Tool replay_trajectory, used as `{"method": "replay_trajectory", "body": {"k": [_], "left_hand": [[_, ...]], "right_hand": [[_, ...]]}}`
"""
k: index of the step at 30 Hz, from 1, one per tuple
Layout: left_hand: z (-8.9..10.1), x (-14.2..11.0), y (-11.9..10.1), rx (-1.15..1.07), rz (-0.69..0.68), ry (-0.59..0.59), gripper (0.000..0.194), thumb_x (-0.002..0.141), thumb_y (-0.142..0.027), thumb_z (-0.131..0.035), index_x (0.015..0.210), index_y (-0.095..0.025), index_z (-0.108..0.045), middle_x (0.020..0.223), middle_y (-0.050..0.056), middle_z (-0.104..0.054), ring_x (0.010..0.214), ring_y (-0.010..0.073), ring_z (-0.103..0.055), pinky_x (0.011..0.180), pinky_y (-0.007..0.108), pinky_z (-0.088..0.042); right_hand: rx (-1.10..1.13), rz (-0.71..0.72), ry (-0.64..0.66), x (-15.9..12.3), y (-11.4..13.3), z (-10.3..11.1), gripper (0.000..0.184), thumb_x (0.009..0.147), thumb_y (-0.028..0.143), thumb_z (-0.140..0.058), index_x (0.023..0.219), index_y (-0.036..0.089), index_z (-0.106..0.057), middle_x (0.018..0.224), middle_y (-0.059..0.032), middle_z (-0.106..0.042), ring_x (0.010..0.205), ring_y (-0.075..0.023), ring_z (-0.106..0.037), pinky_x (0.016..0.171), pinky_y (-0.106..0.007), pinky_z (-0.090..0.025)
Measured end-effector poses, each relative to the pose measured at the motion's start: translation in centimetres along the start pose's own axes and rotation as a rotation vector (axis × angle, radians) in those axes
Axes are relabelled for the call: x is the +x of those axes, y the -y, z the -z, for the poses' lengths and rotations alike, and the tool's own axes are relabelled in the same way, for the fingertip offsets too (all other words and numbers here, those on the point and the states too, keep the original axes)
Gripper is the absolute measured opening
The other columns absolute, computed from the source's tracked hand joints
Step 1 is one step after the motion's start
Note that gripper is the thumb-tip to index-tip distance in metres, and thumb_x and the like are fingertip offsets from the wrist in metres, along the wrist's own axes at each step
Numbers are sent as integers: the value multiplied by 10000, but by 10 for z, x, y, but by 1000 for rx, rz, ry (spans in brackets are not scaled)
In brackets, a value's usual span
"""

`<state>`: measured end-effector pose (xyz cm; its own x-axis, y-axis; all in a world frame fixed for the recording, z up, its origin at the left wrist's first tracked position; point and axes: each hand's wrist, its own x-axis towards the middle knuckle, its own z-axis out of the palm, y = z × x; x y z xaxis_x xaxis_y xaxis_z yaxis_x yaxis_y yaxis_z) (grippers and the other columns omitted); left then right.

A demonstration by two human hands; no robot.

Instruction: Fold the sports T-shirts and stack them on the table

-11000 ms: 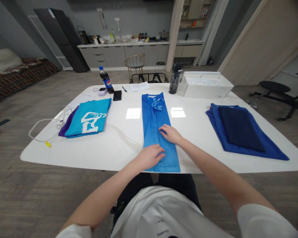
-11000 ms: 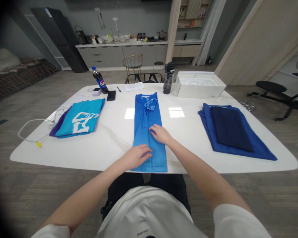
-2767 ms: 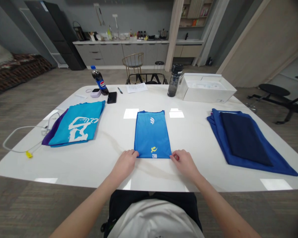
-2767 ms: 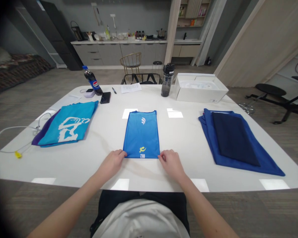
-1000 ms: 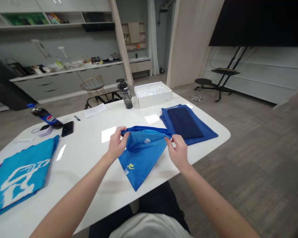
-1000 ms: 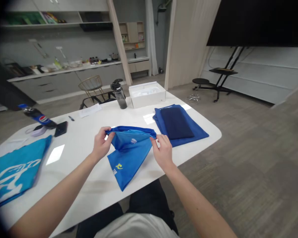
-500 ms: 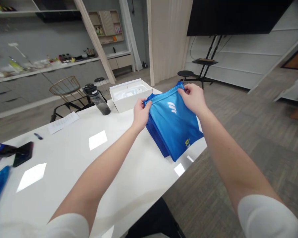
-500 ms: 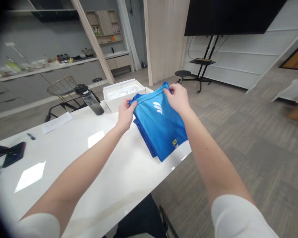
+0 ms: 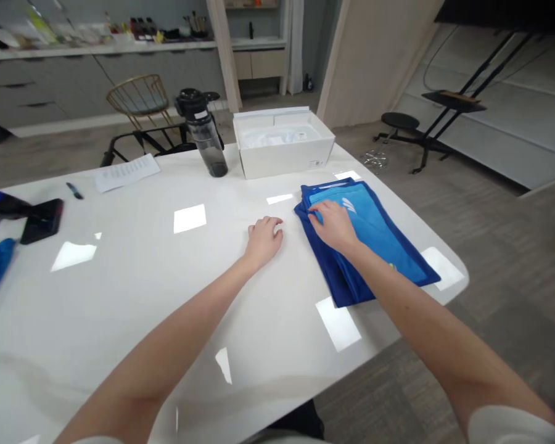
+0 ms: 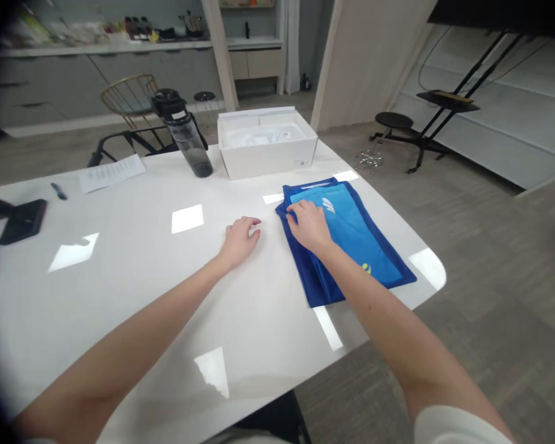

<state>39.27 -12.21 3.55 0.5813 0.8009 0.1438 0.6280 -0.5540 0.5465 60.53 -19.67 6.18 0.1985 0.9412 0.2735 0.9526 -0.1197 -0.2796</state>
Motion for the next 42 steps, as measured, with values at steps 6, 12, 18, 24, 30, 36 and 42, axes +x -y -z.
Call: {"method": "replay_trajectory", "body": {"k": [6,12,18,24,30,36,42], "left_hand": [[65,-104,61,209,15,-15,280,941,-220,-545,1197,-256,-652,1388,95,-602,1303,264,-536,1124,495,-345],[142,-225,165,378,251,-130,305,955,-227,-527,1237,-255,-639,1464,107,-561,1372,251,-504,1196,534,-296],[255,-309,287,564,551,-385,330,972,-267,-506,1275,-228,-630,1498,137,-525,1422,283,-457,1236,547,-242],[373,-324,400,592,876,-602,431,995,-264,-429,1394,-155,-548,1498,186,-511,1371,316,-500,1187,512,-322],[409,-321,448,415,1110,-489,365,983,-301,-474,1256,-120,-635,1296,210,-652,1228,339,-594,996,455,-475],[410,-324,428,450,1064,-535,320,1002,-264,-400,1132,-160,-673,1275,191,-645,1183,347,-588,963,493,-453],[393,-295,337,482,799,-723,325,1045,-291,-330,1119,-220,-639,1245,125,-642,1206,295,-541,1062,477,-368]], "right_hand": [[382,220,365,-32,137,-47,149,973,244,-577,1013,206,-716,905,-22,-717,792,-161,-628,767,-273,-426],[308,397,324,-56,290,-107,153,992,246,-571,992,228,-722,985,-40,-726,983,-203,-621,871,-343,-345],[239,437,330,-43,442,-162,187,1029,301,-509,1024,237,-684,1046,-63,-734,1044,-241,-593,873,-383,-308],[79,504,257,-32,508,-184,355,1066,459,-419,976,191,-635,1046,-119,-716,1017,-269,-579,895,-414,-317],[67,529,228,-29,504,-187,358,1065,449,-407,898,201,-604,965,-94,-711,974,-262,-590,875,-404,-338],[96,516,224,-30,505,-188,336,1058,445,-424,901,204,-597,963,-92,-705,985,-262,-597,892,-394,-347],[368,412,240,-27,501,-189,315,1035,456,-427,981,207,-613,908,-65,-694,923,-235,-621,902,-380,-384]]}}
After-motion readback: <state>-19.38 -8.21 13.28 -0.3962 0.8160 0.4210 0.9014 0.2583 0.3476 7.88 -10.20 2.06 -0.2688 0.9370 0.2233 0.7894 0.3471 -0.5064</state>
